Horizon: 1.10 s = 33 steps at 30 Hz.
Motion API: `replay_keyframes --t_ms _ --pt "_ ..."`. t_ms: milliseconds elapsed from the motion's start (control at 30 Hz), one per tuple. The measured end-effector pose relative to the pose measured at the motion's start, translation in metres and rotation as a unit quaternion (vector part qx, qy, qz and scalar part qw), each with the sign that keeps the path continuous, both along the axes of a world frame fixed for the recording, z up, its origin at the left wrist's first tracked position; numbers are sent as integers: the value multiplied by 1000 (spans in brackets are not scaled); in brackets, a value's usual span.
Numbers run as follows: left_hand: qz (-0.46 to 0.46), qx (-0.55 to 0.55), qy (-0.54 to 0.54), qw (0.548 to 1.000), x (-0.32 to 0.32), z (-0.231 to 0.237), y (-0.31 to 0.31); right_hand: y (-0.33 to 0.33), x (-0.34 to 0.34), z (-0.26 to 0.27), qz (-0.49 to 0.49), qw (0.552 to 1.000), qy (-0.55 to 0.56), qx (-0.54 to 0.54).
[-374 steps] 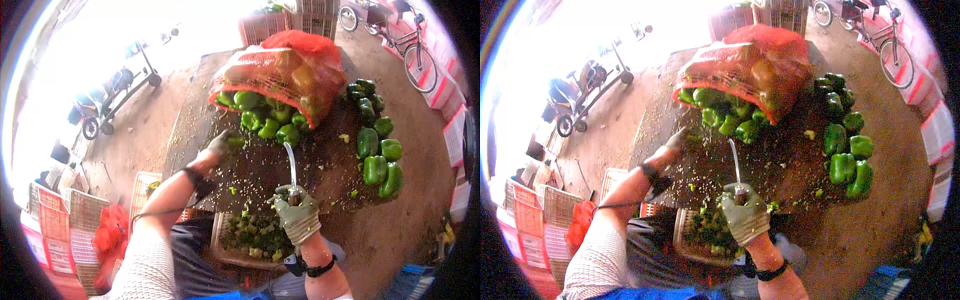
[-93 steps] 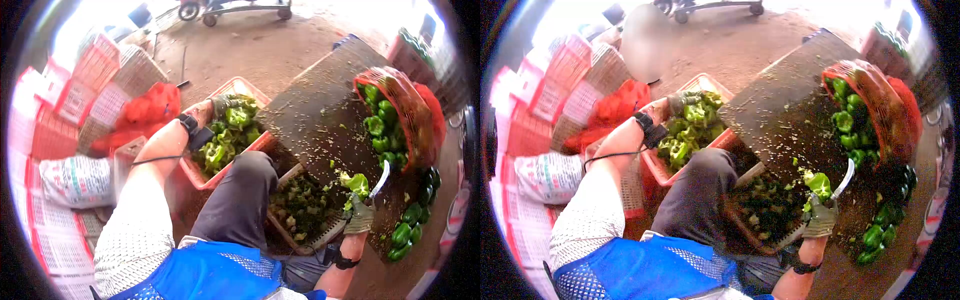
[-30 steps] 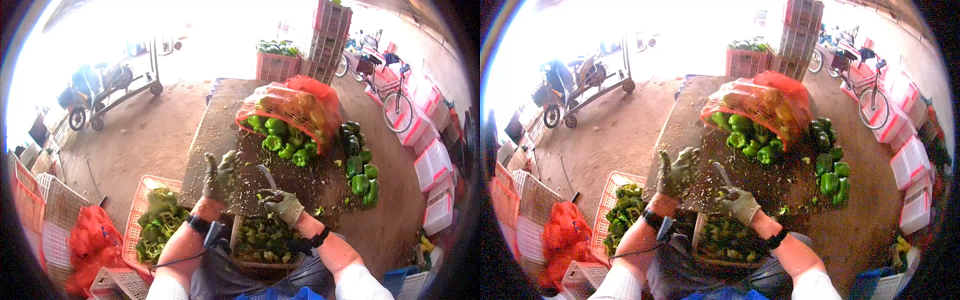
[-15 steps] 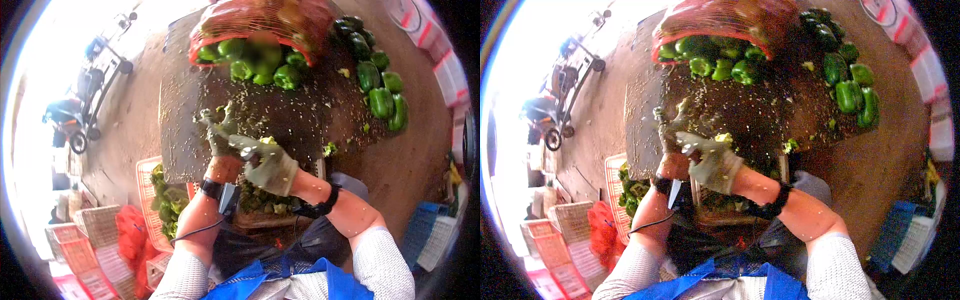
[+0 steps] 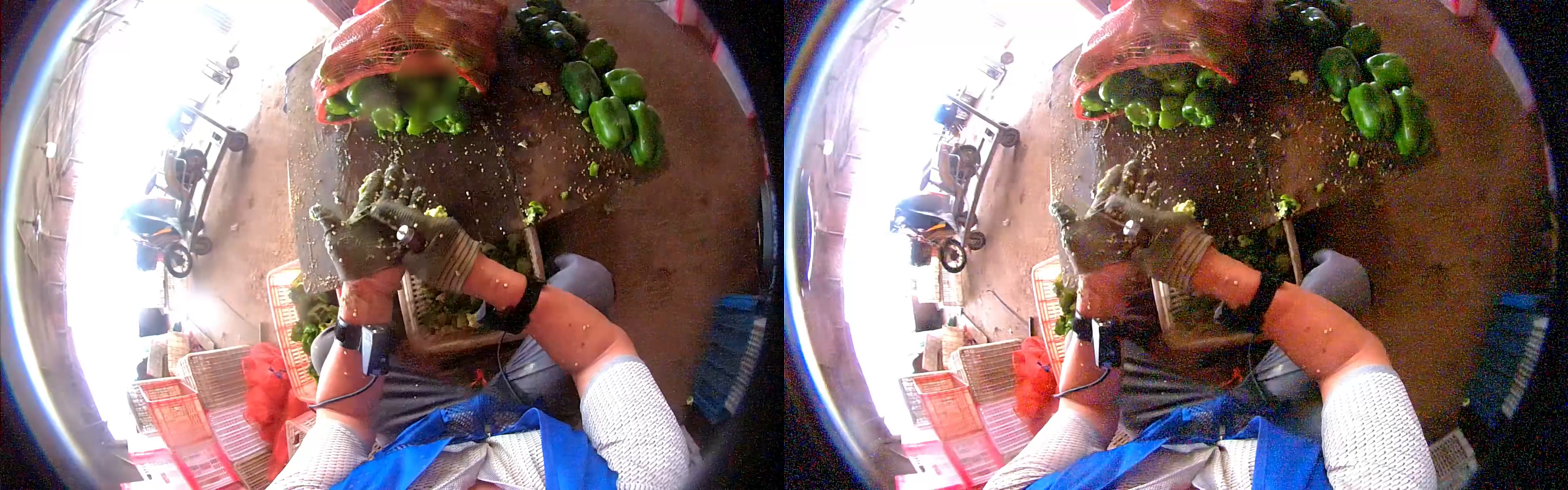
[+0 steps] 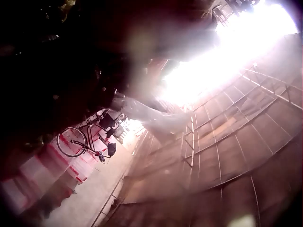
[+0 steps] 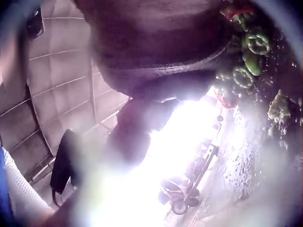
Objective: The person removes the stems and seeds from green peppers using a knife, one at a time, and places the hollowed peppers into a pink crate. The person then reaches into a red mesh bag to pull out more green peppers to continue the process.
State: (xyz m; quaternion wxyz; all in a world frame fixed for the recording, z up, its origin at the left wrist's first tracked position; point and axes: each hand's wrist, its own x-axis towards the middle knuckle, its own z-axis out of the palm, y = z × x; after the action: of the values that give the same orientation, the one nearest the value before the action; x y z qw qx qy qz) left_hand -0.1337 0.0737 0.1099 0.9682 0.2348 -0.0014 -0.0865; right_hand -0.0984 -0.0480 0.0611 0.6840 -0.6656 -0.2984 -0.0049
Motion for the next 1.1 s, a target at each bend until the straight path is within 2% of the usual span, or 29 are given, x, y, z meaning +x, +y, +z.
replay_keyframes --t_ms 33,100,167,200,267,300,367,467,533,567,667,700,767,833,867,900,933,1000,1067,1100 --pt "1 3 -1 1000 -1 3 -3 2 3 -7 -42 998 -36 21" --pt "-7 21 -2 1000 -1 12 -8 -2 18 -22 -51 997 -56 18" --pt "-12 72 3 997 -2 17 -8 -8 16 -29 -16 999 31 -27" --pt "-26 167 12 986 -4 10 -1 -11 16 -33 0 996 74 -52" --pt "-54 346 31 936 -1 -24 28 -21 1 -7 11 984 148 -104" --pt "-69 430 43 899 1 -45 40 -6 -1 -34 -52 997 63 -5" --pt "-161 477 62 862 13 -101 60 -21 -4 -6 4 992 97 -82" --pt "-238 523 72 815 22 -112 44 -26 -9 -5 32 991 44 -120" --pt "-260 533 57 803 26 -105 35 -28 -12 2 78 983 89 -139" --pt "-267 536 47 800 27 -100 34 -31 -10 3 90 989 102 -50" --pt "-256 535 12 805 27 -68 31 -11 16 -51 -58 998 -27 -8" --pt "-239 533 -1 811 26 -53 31 -18 18 -43 -62 997 -43 19" --pt "-184 506 -21 843 24 -26 39 -17 14 -50 -61 996 42 -55" --pt "-115 354 1 928 18 -3 44 -10 11 -51 -19 984 129 -124" --pt "-67 135 62 987 10 3 37 -6 8 -52 -21 990 120 -76" --pt "-29 122 77 989 10 -4 41 -5 3 -46 -21 993 112 -30" --pt "-36 97 50 993 10 -12 44 -8 -3 -35 -18 994 106 15" --pt "-54 45 1 998 7 -29 43 -22 -1 -10 41 990 104 -80" --pt "-42 25 -2 999 2 -38 34 -22 -2 -18 52 990 132 -24" --pt "-35 20 2 999 1 -42 28 -19 -5 -25 44 997 67 -14"
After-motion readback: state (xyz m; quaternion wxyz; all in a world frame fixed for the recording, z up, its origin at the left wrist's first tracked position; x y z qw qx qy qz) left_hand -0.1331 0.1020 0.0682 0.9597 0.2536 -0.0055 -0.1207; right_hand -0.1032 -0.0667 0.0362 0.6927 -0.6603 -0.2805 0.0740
